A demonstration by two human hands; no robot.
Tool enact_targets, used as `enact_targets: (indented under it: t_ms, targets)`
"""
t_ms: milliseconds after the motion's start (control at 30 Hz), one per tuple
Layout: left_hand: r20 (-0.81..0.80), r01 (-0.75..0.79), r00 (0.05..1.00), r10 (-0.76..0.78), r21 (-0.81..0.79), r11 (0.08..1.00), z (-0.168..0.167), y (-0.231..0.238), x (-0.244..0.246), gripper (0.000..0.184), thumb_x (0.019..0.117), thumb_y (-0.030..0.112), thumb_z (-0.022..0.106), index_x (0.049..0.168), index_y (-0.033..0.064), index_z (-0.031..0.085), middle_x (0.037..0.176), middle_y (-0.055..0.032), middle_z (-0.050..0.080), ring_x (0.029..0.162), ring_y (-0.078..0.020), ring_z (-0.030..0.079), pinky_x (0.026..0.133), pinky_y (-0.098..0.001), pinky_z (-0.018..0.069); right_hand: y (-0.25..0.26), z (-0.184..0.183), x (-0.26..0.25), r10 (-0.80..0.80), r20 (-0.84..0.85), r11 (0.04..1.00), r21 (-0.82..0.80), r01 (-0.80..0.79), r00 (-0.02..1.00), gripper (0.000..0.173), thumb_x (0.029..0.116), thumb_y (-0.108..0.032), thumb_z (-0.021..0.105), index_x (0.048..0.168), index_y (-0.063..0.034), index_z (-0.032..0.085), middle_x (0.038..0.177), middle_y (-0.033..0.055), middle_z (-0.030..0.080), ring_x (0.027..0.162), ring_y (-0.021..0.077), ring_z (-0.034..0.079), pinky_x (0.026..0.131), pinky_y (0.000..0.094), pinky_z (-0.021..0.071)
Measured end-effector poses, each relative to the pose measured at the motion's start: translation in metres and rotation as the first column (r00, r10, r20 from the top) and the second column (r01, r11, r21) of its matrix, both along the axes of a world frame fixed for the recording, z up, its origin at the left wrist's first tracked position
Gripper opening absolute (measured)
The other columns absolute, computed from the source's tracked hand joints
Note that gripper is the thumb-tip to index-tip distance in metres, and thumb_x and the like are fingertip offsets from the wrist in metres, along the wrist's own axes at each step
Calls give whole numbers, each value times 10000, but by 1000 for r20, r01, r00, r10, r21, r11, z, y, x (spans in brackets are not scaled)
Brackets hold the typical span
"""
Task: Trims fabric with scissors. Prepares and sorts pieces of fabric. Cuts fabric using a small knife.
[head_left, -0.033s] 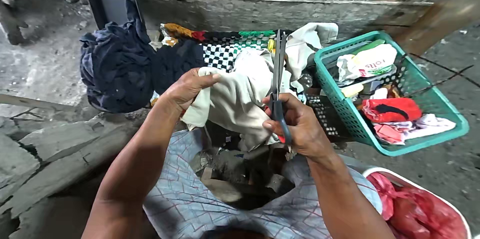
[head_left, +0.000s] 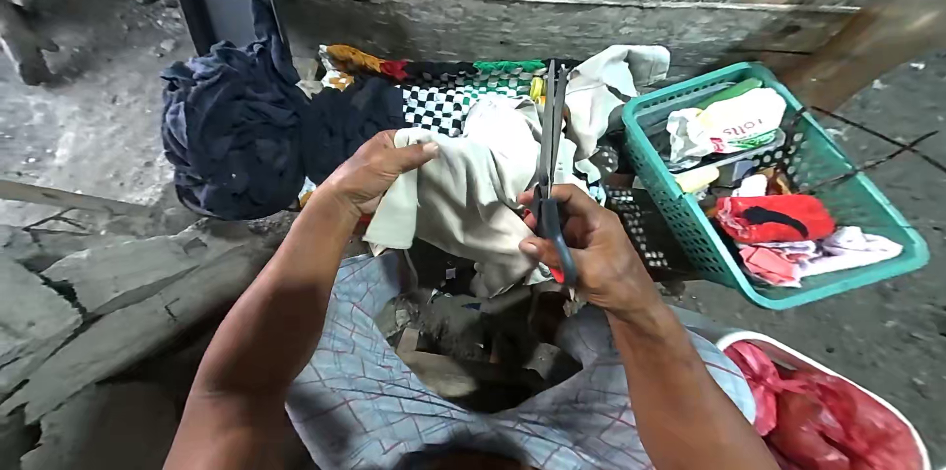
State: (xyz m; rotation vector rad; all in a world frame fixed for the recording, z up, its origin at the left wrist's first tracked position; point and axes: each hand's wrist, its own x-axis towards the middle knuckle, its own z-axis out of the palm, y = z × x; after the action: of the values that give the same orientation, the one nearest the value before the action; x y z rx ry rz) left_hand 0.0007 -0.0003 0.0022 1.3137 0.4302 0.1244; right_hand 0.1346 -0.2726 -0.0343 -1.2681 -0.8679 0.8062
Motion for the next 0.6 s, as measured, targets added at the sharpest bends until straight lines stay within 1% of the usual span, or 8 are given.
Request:
enact_targets:
  t_ms: [67,167,200,300,367,433,533,600]
  targets:
    - [34,-23,999,22,15,1000,4,0,0,172,1062,157,518,1065,77,670,888,-42,741,782,-112,724,728,-301,631,0,1,-4,4,1,1000,15,-4,1000,501,859,-152,794,1321,-117,603,971,40,688,777,115,667,701,257,597]
    - [81,-70,994,75,-61,996,9,1,-2,262,1087,285,475,1159,105,651,964,-51,742,861,-136,733,776,-337,635,0,1,-10,6,4,998,63,-7,1000,488,874,-142,788,1318,-83,594,984,49,673,795,119,659,730,274,599]
    - [99,-65,992,74,-98,993,10,1,-3,301,1092,331,451,1197,119,637,997,-53,740,892,-142,734,787,-347,636,0,0,-12,1,7,997,80,-1,1000,485,877,-137,786,1317,-72,592,980,50,673,795,117,657,730,272,597]
    - [179,28,984,14,-232,972,7,4,-5,439,1093,454,392,1308,134,601,1108,-81,722,993,-177,722,840,-387,629,0,-3,-16,-4,12,995,102,3,1000,477,886,-144,781,1315,-68,587,985,48,669,816,113,657,746,272,595]
    - [230,90,973,-21,-293,952,8,2,-5,501,1085,507,362,1319,136,604,1135,-88,718,1022,-184,717,856,-398,625,-1,-5,-17,6,8,995,104,-7,1000,472,888,-139,777,1314,-71,585,983,43,674,812,102,657,743,263,593]
    - [288,156,956,-58,-331,931,9,2,-6,525,1071,537,383,1308,131,616,1145,-95,718,1038,-189,714,876,-406,619,-1,-7,-19,23,-6,995,97,-23,1000,473,889,-145,780,1313,-69,586,982,46,687,801,96,660,734,259,591]
    - [324,189,943,-72,-344,920,13,1,-5,524,1065,536,400,1297,121,618,1143,-99,715,1041,-188,711,878,-402,617,0,-11,-22,36,-32,997,62,-34,999,483,884,-127,782,1311,-45,572,1031,61,703,856,116,685,793,277,602]
    - [322,171,945,-53,-351,920,18,0,-4,516,1076,519,380,1293,114,614,1142,-101,715,1039,-188,713,875,-397,619,-2,-10,-23,56,-37,998,28,-55,998,521,888,-164,786,1334,-34,549,1066,57,712,895,116,699,814,272,605]
